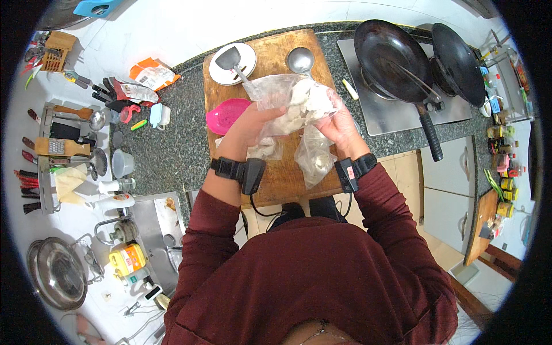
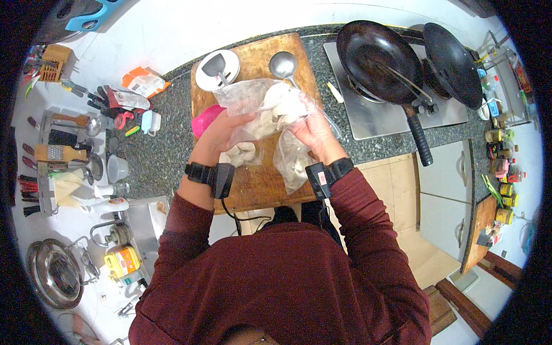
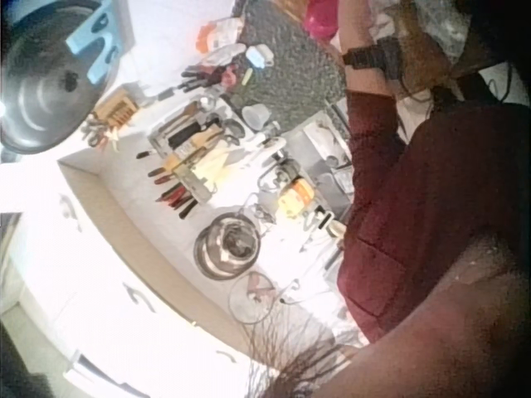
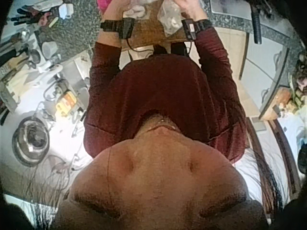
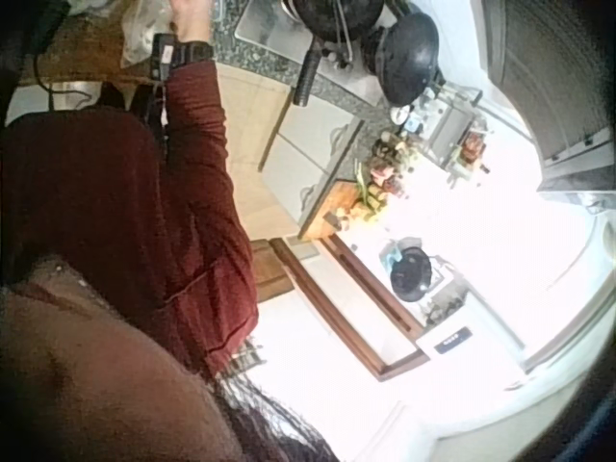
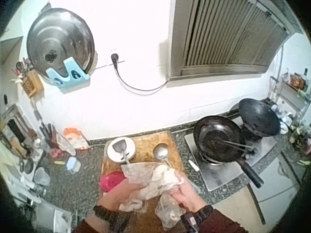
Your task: The person portions white food items from a larger plastic bag into smaller plastic bags on a wooden cutting board. They repeatedly open bags, transfer items by hand, and seal the smaller bags.
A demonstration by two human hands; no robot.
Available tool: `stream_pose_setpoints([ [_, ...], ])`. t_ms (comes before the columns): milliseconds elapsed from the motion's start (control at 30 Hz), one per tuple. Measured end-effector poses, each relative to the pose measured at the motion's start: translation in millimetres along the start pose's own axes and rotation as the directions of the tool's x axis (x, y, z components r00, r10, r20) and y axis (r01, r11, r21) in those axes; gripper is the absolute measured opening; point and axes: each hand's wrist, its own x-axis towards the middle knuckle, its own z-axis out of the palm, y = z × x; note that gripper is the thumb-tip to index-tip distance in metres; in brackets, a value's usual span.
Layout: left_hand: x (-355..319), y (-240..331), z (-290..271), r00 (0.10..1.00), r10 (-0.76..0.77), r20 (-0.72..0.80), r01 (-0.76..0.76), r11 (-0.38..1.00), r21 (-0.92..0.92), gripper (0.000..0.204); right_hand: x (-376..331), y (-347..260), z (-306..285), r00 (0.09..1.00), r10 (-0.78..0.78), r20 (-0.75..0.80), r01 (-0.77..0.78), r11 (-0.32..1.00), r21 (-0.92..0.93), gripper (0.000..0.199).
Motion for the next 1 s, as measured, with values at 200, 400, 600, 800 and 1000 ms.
stream_pose_setpoints([
  [200,45,1,-25,0.991,-0.055,-0.120,0.078,0.978,0.194,0.030,3,-9,-2,0.986,0.083,0.143,-0.083,0.997,-0.003,0.049],
  [400,95,12,-49,0.982,-0.028,-0.187,0.170,0.569,0.804,0.038,25,-2,-9,0.986,0.155,0.062,-0.151,0.986,-0.064,0.039],
  [600,121,-1,-51,0.913,0.349,-0.213,0.059,0.404,0.913,0.044,39,10,-24,0.989,0.118,-0.095,-0.121,0.992,-0.034,0.035],
  [800,86,10,-40,0.787,0.489,-0.376,-0.031,0.641,0.767,0.033,42,14,-28,0.970,0.059,-0.237,-0.093,0.987,-0.134,0.037],
  [1000,5,-3,-27,0.865,0.383,-0.324,0.056,0.569,0.821,0.028,37,7,-24,0.953,0.052,-0.298,-0.117,0.972,-0.203,0.033],
])
